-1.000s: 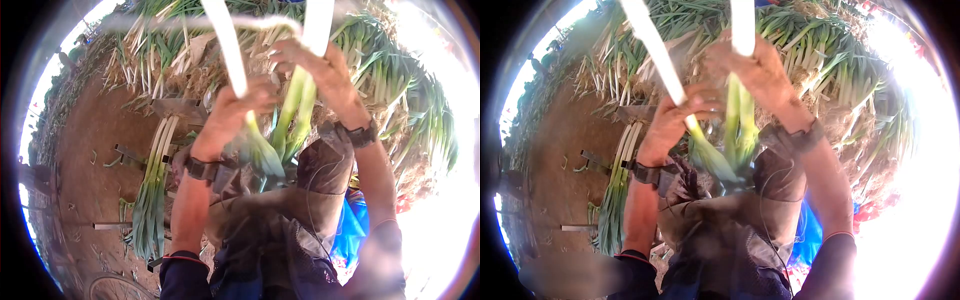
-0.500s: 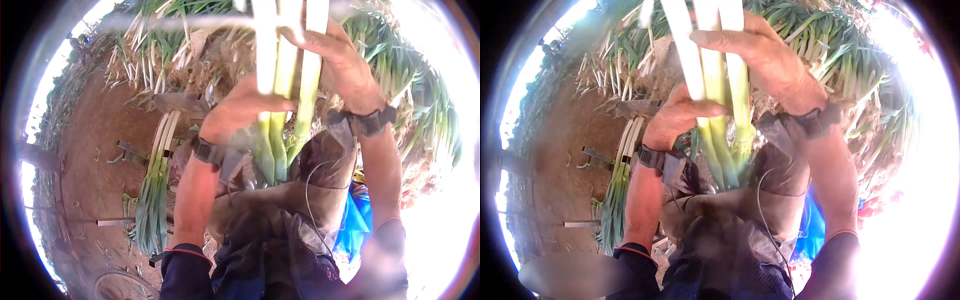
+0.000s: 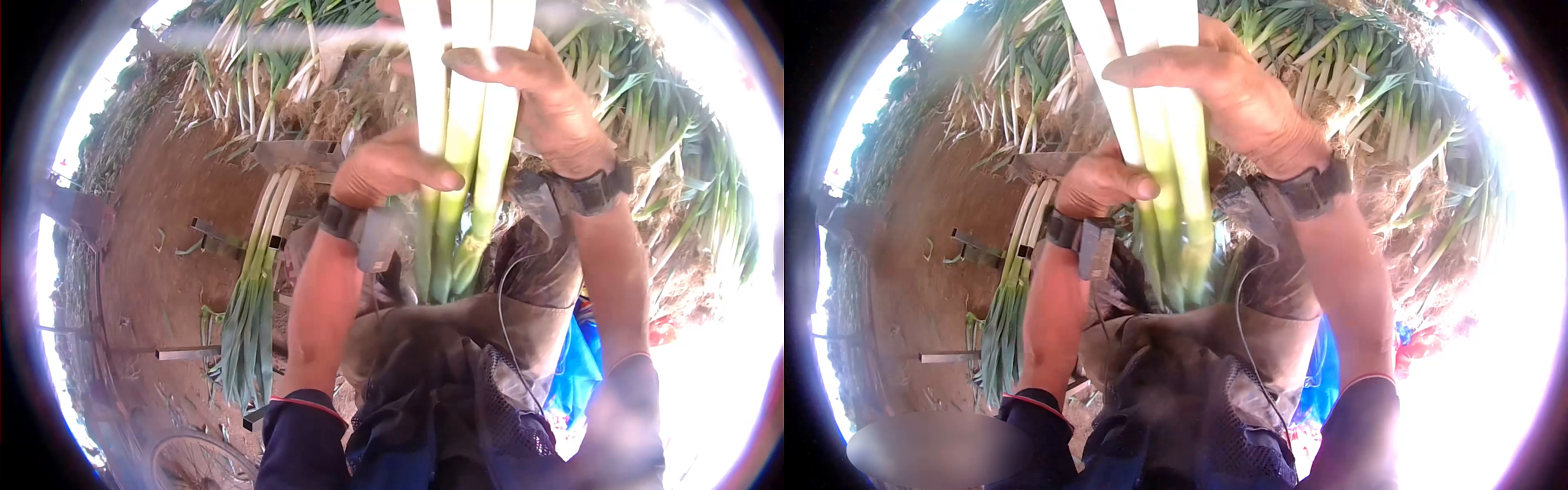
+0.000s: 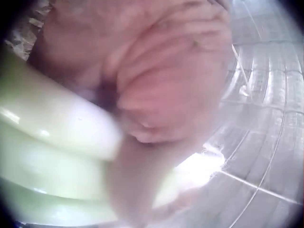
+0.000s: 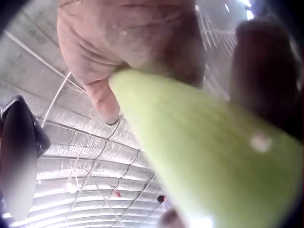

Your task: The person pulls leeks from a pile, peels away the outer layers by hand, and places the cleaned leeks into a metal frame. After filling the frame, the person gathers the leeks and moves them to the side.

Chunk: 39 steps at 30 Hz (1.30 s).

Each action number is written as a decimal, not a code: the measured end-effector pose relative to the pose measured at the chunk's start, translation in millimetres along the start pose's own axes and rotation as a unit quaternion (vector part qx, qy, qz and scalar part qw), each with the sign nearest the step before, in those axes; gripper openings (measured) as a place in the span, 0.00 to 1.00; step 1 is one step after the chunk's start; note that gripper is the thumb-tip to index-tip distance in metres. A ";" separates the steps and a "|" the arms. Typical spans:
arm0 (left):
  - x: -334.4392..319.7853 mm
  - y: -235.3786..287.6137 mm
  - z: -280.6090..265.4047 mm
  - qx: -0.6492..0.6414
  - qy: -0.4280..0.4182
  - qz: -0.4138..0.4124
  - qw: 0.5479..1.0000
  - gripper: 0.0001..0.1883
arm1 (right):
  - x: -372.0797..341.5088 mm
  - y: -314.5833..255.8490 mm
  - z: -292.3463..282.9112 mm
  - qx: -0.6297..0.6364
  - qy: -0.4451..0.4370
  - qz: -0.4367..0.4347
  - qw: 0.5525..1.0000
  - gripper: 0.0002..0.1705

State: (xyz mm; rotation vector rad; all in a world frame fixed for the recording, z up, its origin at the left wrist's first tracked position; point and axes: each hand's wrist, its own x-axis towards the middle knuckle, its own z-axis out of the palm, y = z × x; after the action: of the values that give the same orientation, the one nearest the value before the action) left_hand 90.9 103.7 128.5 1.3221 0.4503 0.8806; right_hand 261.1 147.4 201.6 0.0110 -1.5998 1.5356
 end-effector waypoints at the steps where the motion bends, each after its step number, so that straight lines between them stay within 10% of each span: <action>1: -1.2 -5.7 2.2 -0.034 0.021 -0.008 0.999 0.40 | -1.9 1.5 -0.3 -0.010 -0.001 0.023 1.000 0.31; 8: 7.6 -50.2 12.0 -0.192 0.028 -0.001 0.981 0.35 | -11.7 5.8 -6.0 -0.019 0.079 0.130 0.988 0.29; 12: 21.6 -54.6 16.1 -0.137 0.076 -0.001 0.988 0.46 | -6.1 10.1 -32.0 -0.151 0.067 0.120 0.979 0.28; 14: 16.3 -54.0 30.7 0.103 0.116 0.027 0.988 0.52 | -1.0 10.6 -39.4 -0.193 0.055 0.129 0.971 0.29; 16: 15.1 -70.0 58.7 0.217 0.224 0.004 0.950 0.60 | 9.2 23.8 -33.4 -0.202 0.140 0.115 0.962 0.27; 18: 22.8 -86.4 71.6 0.445 0.386 0.175 0.789 0.62 | 15.1 30.4 -21.6 -0.093 0.089 0.030 0.991 0.31; 24: 3.8 -67.6 45.5 0.210 0.373 0.203 0.881 0.31 | 33.4 15.9 58.1 0.040 -0.032 -0.149 0.988 0.41; 26: -13.1 -43.2 28.2 0.271 0.366 0.292 0.841 0.30 | 86.2 71.0 55.8 0.338 -0.353 -0.448 0.748 0.44; 29: -55.2 20.1 26.8 0.202 0.435 0.327 0.814 0.35 | 22.3 6.7 -0.2 0.275 -0.310 -0.286 0.864 0.57; 31: -88.2 70.9 25.5 0.298 0.466 0.324 0.767 0.37 | 1.2 -9.8 -40.1 -0.068 -0.168 -0.135 0.974 0.44; 34: -122.0 117.7 33.0 0.316 0.510 0.394 0.696 0.36 | -8.2 6.7 -52.6 -0.257 0.061 0.055 0.963 0.36; 39: -205.8 182.4 56.7 0.507 0.571 0.277 0.583 0.26 | -26.0 85.6 -88.4 -0.110 0.054 0.114 0.986 0.33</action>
State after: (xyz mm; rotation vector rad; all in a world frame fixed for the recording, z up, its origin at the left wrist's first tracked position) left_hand -47.5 -90.6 276.5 1.7753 1.8477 2.2266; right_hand 279.4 224.1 103.7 -0.3825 -1.7199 1.4935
